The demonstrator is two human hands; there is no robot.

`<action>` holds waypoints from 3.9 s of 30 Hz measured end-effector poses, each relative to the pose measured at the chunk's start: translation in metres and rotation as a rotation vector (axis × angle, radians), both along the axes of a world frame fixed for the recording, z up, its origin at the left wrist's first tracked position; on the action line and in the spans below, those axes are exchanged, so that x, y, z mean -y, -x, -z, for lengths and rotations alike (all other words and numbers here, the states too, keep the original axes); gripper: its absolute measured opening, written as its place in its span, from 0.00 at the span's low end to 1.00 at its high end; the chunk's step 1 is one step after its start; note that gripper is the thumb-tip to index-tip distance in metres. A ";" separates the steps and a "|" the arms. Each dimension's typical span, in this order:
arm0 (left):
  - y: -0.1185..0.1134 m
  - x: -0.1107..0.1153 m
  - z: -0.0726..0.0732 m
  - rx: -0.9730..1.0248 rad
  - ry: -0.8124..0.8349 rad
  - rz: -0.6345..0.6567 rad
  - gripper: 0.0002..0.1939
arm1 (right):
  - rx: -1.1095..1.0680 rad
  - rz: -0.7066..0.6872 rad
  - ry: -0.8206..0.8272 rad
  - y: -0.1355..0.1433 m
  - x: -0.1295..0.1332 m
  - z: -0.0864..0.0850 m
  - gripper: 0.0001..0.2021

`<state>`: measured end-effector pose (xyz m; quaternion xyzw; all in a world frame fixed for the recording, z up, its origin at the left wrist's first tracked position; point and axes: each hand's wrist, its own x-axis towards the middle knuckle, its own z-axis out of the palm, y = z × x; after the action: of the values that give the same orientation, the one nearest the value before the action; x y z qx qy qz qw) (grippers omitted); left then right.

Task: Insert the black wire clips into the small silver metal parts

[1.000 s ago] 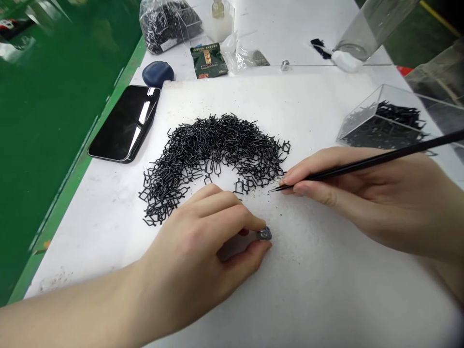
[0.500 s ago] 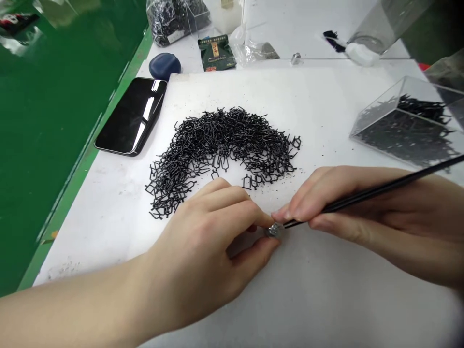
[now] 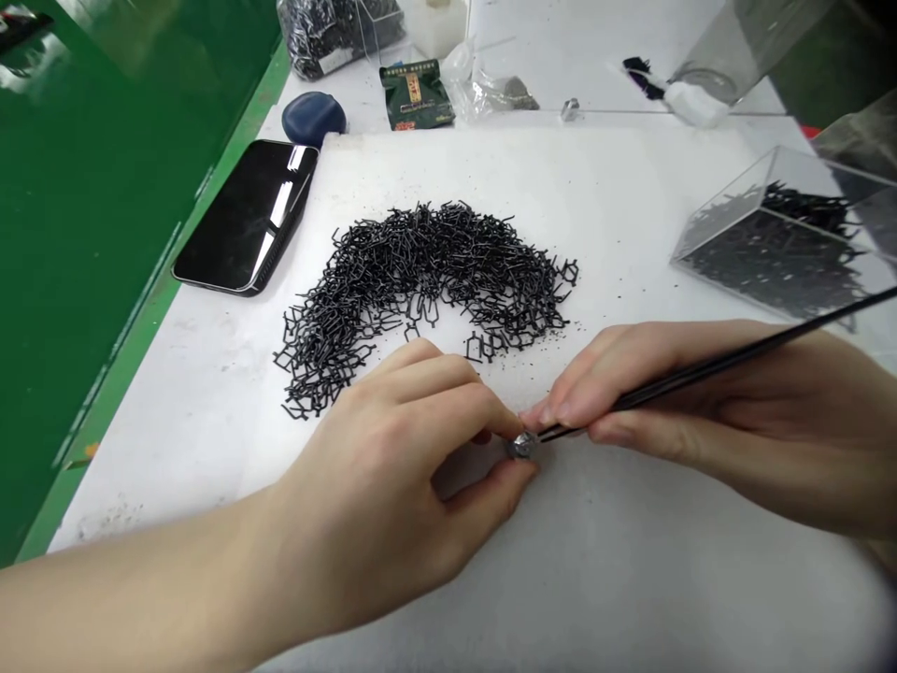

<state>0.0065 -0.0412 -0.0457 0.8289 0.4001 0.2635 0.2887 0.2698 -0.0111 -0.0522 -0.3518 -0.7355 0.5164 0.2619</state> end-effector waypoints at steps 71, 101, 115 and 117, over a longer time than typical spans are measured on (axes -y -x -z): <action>-0.001 0.001 -0.001 -0.026 -0.012 0.011 0.05 | 0.030 0.032 -0.054 0.003 -0.002 0.004 0.09; -0.002 0.000 0.000 -0.037 0.015 0.014 0.04 | 0.039 0.027 -0.037 0.000 -0.001 0.004 0.13; -0.001 0.000 -0.001 -0.035 0.004 0.017 0.05 | 0.030 0.035 -0.060 0.000 0.000 0.004 0.13; -0.001 -0.001 -0.001 -0.021 -0.003 0.015 0.06 | 0.010 0.090 -0.091 -0.002 0.000 0.002 0.10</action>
<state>0.0079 -0.0403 -0.0451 0.8349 0.3966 0.2534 0.2852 0.2719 -0.0107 -0.0545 -0.3747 -0.7429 0.4686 0.2968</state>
